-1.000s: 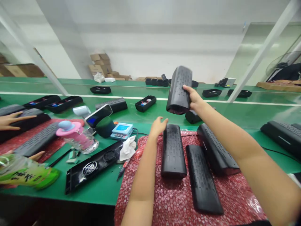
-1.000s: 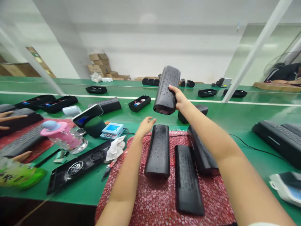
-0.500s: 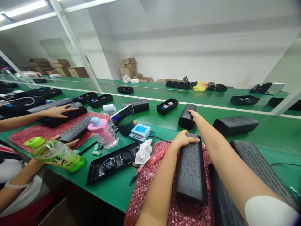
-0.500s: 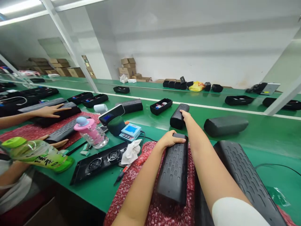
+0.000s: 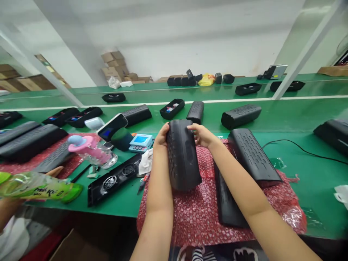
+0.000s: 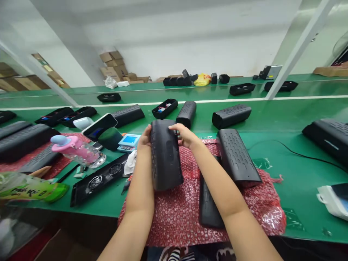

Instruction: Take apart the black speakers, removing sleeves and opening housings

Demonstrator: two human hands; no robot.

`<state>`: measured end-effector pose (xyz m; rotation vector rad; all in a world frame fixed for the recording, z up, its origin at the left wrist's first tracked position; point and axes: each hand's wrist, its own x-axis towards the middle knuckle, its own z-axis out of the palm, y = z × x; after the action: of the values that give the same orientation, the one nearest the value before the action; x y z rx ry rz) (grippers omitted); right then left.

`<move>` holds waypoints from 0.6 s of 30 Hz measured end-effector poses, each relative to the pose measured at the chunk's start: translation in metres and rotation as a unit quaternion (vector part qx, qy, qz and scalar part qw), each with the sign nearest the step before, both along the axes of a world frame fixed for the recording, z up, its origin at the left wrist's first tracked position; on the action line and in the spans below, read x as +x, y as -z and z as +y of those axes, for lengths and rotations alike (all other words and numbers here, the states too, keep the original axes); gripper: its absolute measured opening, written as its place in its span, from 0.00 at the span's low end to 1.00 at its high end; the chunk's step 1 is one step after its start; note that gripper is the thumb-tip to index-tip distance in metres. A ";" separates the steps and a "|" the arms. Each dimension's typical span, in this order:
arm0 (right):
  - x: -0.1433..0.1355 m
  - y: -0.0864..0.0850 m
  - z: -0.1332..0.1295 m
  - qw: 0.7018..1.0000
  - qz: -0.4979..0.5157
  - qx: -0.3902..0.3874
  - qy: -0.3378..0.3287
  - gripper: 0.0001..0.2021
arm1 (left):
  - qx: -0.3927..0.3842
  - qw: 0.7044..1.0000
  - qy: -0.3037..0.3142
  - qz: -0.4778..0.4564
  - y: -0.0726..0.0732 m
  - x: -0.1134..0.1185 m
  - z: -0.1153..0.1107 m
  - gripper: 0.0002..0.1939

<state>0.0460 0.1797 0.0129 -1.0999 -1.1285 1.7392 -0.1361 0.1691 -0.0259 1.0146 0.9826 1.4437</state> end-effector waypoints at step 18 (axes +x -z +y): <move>0.014 0.043 -0.034 0.928 0.092 0.269 -0.239 0.66 | 0.156 0.977 0.063 -0.128 -0.003 -0.003 -0.012 0.23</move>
<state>0.0596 0.1461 -0.0305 -0.3323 -1.7156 1.6741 -0.1387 0.1576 -0.0227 1.0604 0.5063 1.6066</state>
